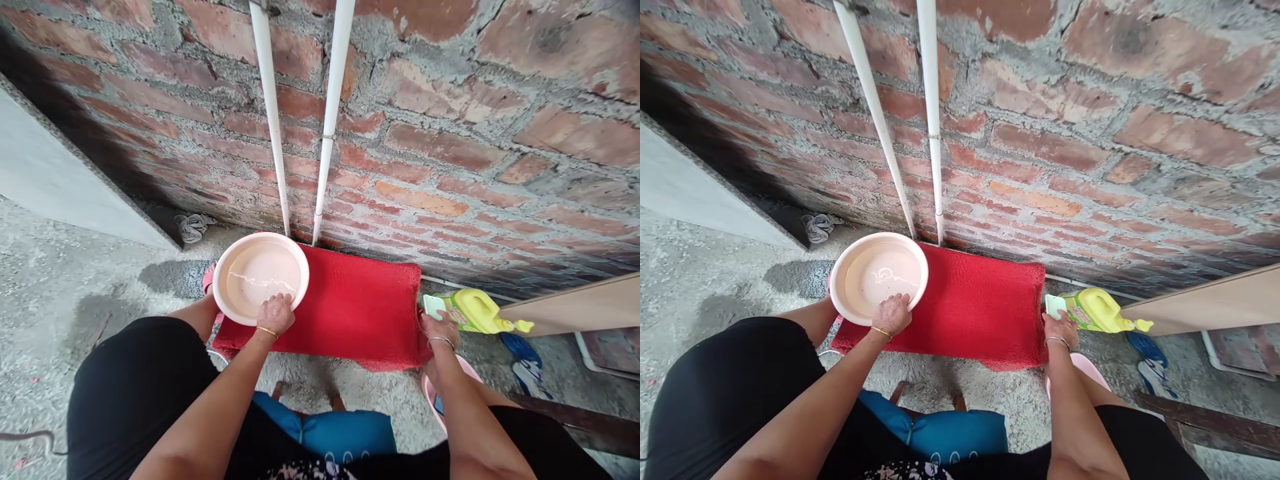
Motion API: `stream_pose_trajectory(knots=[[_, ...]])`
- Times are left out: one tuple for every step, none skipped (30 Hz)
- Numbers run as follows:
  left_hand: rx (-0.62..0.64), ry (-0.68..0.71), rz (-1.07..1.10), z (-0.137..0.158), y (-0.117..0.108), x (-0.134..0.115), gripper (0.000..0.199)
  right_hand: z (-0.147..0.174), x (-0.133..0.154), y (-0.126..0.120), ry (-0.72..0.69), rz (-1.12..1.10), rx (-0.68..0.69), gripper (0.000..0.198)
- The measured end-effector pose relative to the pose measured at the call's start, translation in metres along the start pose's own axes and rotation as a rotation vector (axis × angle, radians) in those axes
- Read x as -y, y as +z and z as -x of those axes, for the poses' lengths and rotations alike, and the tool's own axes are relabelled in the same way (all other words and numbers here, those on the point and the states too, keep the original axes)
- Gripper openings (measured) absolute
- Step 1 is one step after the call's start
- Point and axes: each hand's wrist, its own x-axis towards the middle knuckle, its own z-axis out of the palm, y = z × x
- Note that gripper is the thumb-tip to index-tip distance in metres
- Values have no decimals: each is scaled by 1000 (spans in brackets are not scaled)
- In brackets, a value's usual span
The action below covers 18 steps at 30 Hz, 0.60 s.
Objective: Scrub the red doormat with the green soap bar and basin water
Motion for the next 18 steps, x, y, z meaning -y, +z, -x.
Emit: stream_pose_trajectory(knots=[[-4, -1, -1, 0, 0, 0, 29, 4, 1, 1, 6, -24, -11, 65], [-7, 0, -2, 0, 0, 0, 30, 13, 8, 3, -47, -55, -25, 65], [-9, 0, -3, 0, 0, 0, 30, 25, 22, 8, -146, -89, -43, 64], [-11, 1, -5, 0, 0, 0, 30, 41, 40, 15, -274, -123, -52, 62], [-13, 2, -6, 0, 0, 0, 29, 60, 61, 24, -422, -153, -61, 59], [-13, 3, -9, 0, 0, 0, 29, 80, 85, 33, -546, -154, -44, 56], [-12, 5, -10, 0, -1, 0, 28, 102, 109, 44, -671, -138, -7, 53], [-10, 7, -12, 0, -1, 0, 28, 123, 132, 53, -783, -109, 28, 51], [-7, 7, -14, 0, -1, 1, 27, 142, 153, 62, -873, -67, 55, 49], [-3, 8, -17, 0, -1, 0, 27, 158, 170, 70, -941, -21, 79, 49], [3, 10, -19, 0, -2, 0, 27, 171, 183, 76, -991, 23, 97, 49], [11, 11, -20, 0, -2, 0, 28, 178, 191, 79, -1022, 63, 110, 49], [19, 11, -21, 0, -2, 0, 28, 179, 193, 81, -1038, 96, 116, 50], [25, 12, -21, 0, -3, 0, 29, 175, 189, 80, -1043, 122, 115, 50], [31, 13, -20, 0, -3, 0, 30, 165, 180, 78, -1034, 140, 109, 51], [36, 14, -18, 0, -4, -1, 31, 150, 165, 73, -1008, 150, 97, 51], [38, 14, -15, 0, -4, -1, 32, 132, 145, 68, -967, 154, 78, 50], [38, 14, -10, -1, -4, -1, 32, 112, 122, 61, -904, 151, 59, 51]])
